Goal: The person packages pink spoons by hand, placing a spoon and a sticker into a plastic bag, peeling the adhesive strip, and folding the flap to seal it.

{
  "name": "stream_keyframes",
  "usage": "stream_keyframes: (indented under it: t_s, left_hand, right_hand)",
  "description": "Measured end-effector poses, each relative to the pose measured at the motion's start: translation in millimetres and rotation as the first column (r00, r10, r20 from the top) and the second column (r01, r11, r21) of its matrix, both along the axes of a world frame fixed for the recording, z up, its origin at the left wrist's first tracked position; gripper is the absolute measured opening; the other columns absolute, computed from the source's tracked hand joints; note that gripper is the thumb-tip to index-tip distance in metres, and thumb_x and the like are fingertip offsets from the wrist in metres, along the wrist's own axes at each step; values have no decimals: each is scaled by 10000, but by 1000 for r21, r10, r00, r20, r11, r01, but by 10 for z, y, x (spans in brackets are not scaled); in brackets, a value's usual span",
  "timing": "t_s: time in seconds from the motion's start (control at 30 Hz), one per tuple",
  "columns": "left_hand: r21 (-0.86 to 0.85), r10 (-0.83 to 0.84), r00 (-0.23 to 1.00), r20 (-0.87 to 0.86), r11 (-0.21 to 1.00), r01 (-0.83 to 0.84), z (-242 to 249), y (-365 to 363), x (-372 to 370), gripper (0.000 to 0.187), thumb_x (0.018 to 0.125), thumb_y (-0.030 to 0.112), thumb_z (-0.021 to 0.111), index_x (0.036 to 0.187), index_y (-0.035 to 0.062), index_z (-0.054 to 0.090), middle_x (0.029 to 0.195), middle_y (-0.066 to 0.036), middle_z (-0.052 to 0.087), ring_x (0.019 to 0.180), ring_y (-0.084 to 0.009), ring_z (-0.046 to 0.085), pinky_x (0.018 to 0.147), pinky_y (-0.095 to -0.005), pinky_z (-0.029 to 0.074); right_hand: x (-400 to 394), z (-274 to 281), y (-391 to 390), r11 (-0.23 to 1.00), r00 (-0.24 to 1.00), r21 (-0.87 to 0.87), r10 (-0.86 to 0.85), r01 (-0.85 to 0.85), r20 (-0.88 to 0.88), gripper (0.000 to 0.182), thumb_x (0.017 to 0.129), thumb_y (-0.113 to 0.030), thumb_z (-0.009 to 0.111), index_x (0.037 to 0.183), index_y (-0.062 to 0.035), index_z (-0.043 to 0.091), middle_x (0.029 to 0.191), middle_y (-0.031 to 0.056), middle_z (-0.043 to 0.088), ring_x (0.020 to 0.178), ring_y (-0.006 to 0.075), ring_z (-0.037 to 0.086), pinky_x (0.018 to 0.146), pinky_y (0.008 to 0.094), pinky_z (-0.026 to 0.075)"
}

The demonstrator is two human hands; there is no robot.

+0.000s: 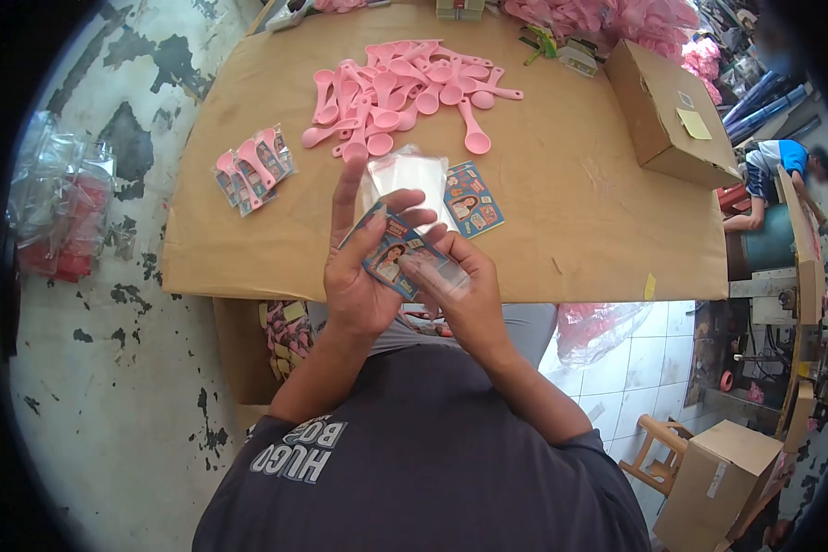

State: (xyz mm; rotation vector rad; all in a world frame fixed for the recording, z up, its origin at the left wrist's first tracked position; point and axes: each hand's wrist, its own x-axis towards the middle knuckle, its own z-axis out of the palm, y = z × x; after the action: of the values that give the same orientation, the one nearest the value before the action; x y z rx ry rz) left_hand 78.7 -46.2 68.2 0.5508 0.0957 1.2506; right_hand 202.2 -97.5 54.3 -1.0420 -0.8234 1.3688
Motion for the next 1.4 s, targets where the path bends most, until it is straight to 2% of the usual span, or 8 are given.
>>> stream_keyframes:
  t_s: [0.23,0.5,0.6,0.73,0.97,1.07,1.23,1.4]
  left_hand:
    - [28,22,996,-88,999,-20,-62,-23,88,648,1055,72,504,1626,175,214,1110,-169,650,985,-228,685,878,-411,595]
    - [-48,-16,990,-139,999,9,-111,-2,-66,565,1058,140,557,1565,84,314,1018,-111,632,929,-199,674,884,-397,584]
    - [-271,115,981,-155,950,-155,-257,110,-248,405,1052,160,605,1423,57,479,975,-62,652,891,-160,666,845,-354,575]
    - [-331,192,981,-32,924,-192,-496,320,-669,405,1051,180,614,1416,63,484,983,-59,652,882,-159,660,876,-366,566]
    - [-300,249,967,-50,920,-252,-632,332,-884,445,1034,188,643,1428,62,478,1045,-78,651,961,-181,647,942,-392,544]
    - [-287,247,966,-81,922,-260,-630,296,-897,502,1018,188,669,1446,46,449,1058,-94,648,969,-189,643,947,-407,544]
    - [-274,213,976,-47,937,-217,-635,245,-973,514,1017,184,668,1451,35,436,1080,-118,650,987,-202,652,953,-404,547]
    - [-254,184,983,-29,949,-185,-667,272,-952,520,1022,205,664,1450,29,427,1086,-127,653,990,-206,658,955,-399,547]
  right_hand:
    - [-93,-133,137,992,993,68,-104,107,-48,356,908,-106,807,943,-101,453,915,-25,575,869,29,539,725,205,454]
    - [-248,-32,100,856,906,398,-405,330,119,339,868,-24,798,1028,-64,502,964,24,526,737,65,493,669,206,446]
    - [59,-52,54,836,705,531,-291,-141,647,226,830,57,751,984,-50,624,972,69,594,687,95,532,576,235,418]
    - [383,15,247,870,702,468,-234,-158,672,155,860,11,744,962,-49,644,904,30,647,682,89,553,573,236,437]
    - [1287,260,1700,920,383,359,-277,-159,881,252,980,-166,666,1189,-27,659,1035,41,722,916,140,652,718,290,502]
    - [1692,-229,2279,789,44,543,-555,-286,830,266,945,-118,653,1197,-39,683,1196,135,707,1078,292,652,852,378,535]
    - [1507,-124,2214,953,-188,262,-288,-151,939,182,943,-164,664,1070,-34,675,1093,162,679,1083,370,601,887,465,501]
    - [1622,-108,1965,947,40,277,-274,-161,961,127,926,-120,697,969,-22,628,980,150,670,936,327,626,817,420,508]
